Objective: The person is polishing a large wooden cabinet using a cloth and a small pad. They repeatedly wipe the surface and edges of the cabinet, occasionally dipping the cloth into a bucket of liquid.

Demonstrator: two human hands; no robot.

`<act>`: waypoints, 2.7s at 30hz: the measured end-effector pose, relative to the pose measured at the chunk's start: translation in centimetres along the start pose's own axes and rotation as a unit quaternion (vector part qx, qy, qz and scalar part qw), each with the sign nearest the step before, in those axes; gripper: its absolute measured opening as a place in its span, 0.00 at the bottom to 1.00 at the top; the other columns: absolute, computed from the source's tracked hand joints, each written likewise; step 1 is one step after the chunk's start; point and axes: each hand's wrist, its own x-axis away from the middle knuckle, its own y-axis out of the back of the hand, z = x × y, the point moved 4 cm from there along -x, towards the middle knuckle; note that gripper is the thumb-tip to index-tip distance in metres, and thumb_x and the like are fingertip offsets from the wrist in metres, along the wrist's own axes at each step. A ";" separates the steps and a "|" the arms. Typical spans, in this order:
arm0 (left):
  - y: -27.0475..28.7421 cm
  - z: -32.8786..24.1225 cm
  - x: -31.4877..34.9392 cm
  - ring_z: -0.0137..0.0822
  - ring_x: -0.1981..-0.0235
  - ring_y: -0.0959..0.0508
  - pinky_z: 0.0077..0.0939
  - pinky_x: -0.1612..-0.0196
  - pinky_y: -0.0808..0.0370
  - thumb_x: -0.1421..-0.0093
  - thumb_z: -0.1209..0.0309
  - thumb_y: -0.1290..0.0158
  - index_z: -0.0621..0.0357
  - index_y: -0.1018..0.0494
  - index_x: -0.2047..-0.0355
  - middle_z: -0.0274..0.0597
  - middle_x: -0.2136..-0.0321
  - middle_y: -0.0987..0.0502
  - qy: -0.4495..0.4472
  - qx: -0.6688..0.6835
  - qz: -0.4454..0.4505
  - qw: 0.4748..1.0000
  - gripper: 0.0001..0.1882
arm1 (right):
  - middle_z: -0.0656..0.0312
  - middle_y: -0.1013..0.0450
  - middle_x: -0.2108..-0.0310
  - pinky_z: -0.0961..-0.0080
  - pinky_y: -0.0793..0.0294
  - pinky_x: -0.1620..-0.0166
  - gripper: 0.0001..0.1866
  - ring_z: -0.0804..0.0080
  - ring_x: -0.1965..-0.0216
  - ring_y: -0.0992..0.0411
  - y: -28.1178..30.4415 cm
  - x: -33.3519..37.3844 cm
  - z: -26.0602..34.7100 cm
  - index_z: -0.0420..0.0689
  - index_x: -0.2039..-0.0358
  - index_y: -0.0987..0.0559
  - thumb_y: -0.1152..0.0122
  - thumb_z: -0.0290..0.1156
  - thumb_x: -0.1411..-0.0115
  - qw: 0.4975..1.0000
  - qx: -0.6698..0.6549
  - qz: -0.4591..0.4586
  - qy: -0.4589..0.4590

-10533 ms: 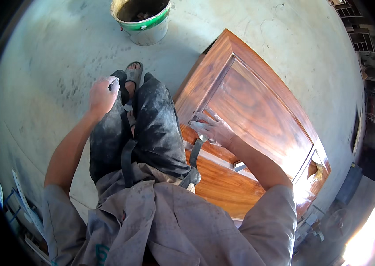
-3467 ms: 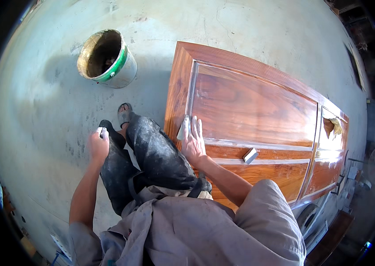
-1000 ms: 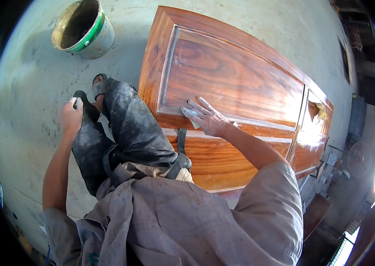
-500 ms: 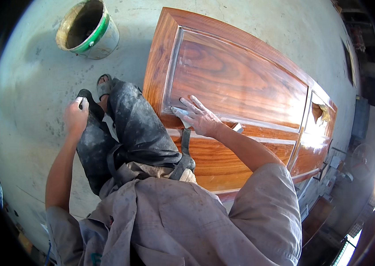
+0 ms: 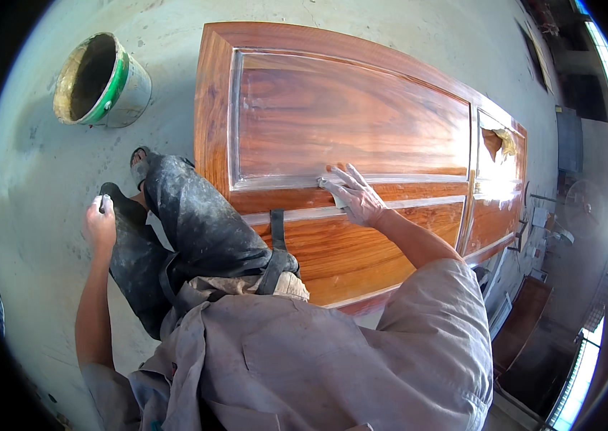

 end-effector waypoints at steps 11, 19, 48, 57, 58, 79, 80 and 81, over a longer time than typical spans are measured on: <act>0.9 -2.7 -0.6 0.58 0.56 0.17 0.52 0.52 0.22 0.30 0.53 0.46 0.54 0.16 0.51 0.55 0.60 0.15 0.004 -0.024 0.049 0.998 0.20 | 0.55 0.19 0.48 0.37 0.47 0.25 0.30 0.51 0.31 0.33 1.3 5.3 -2.5 0.47 0.37 0.24 0.40 0.24 0.42 0.988 0.019 -0.084 -0.130; 2.5 -15.5 5.6 0.48 0.53 0.18 0.38 0.45 0.23 0.32 0.75 0.41 0.63 0.20 0.52 0.50 0.57 0.16 -0.207 0.353 -0.001 0.913 0.10 | 0.40 0.44 0.26 0.43 0.62 0.21 0.47 0.41 0.22 0.53 5.1 -7.7 13.5 0.33 0.26 0.44 0.39 0.49 0.34 0.939 -0.277 -0.199 -0.031; -1.8 -26.0 14.2 0.33 0.48 0.22 0.31 0.39 0.31 0.23 0.62 0.53 0.67 0.20 0.46 0.44 0.51 0.16 -0.057 0.677 0.381 0.627 0.21 | 0.46 0.18 0.65 0.61 0.21 0.58 0.19 0.57 0.63 0.20 7.3 -7.7 12.9 0.32 0.53 0.17 0.44 0.38 0.24 0.887 -0.366 -0.202 -0.198; -2.0 -26.3 13.8 0.33 0.48 0.20 0.31 0.45 0.25 0.23 0.56 0.51 0.70 0.21 0.48 0.47 0.49 0.15 -0.063 0.650 0.355 0.669 0.25 | 0.43 0.24 0.44 0.62 0.22 0.45 0.24 0.58 0.47 0.24 5.0 -8.2 13.8 0.33 0.38 0.26 0.44 0.39 0.24 0.780 -0.563 -0.163 -0.220; -1.5 -27.0 13.2 0.34 0.45 0.22 0.31 0.41 0.27 0.22 0.56 0.52 0.68 0.22 0.45 0.47 0.47 0.17 -0.096 0.649 0.366 0.660 0.24 | 0.44 0.27 0.40 0.59 0.24 0.41 0.27 0.55 0.42 0.26 4.9 -8.8 14.0 0.38 0.33 0.28 0.40 0.40 0.25 0.737 -0.617 -0.137 -0.242; -7.4 -33.0 4.1 0.60 0.26 0.42 0.58 0.25 0.45 0.48 0.88 0.44 0.51 0.33 0.29 0.51 0.33 0.29 -0.297 0.251 0.042 0.920 0.44 | 0.45 0.45 0.24 0.47 0.59 0.22 0.33 0.46 0.22 0.51 2.4 -6.9 -22.4 0.38 0.27 0.38 0.48 0.37 0.29 0.841 0.088 -0.335 -0.417; -8.4 -33.3 3.3 0.60 0.25 0.42 0.58 0.24 0.46 0.48 0.88 0.44 0.51 0.33 0.29 0.51 0.32 0.30 -0.298 0.239 0.045 0.923 0.44 | 0.46 0.46 0.23 0.48 0.61 0.21 0.33 0.48 0.21 0.53 1.7 -6.4 -23.5 0.39 0.26 0.39 0.50 0.38 0.28 0.825 0.068 -0.350 -0.439; -9.5 -33.1 2.3 0.60 0.24 0.45 0.63 0.24 0.49 0.48 0.87 0.43 0.53 0.36 0.28 0.48 0.31 0.31 -0.298 0.227 0.020 0.927 0.45 | 0.47 0.47 0.23 0.50 0.62 0.21 0.33 0.49 0.21 0.53 1.4 -7.2 -23.3 0.39 0.26 0.40 0.52 0.39 0.28 0.826 0.062 -0.335 -0.449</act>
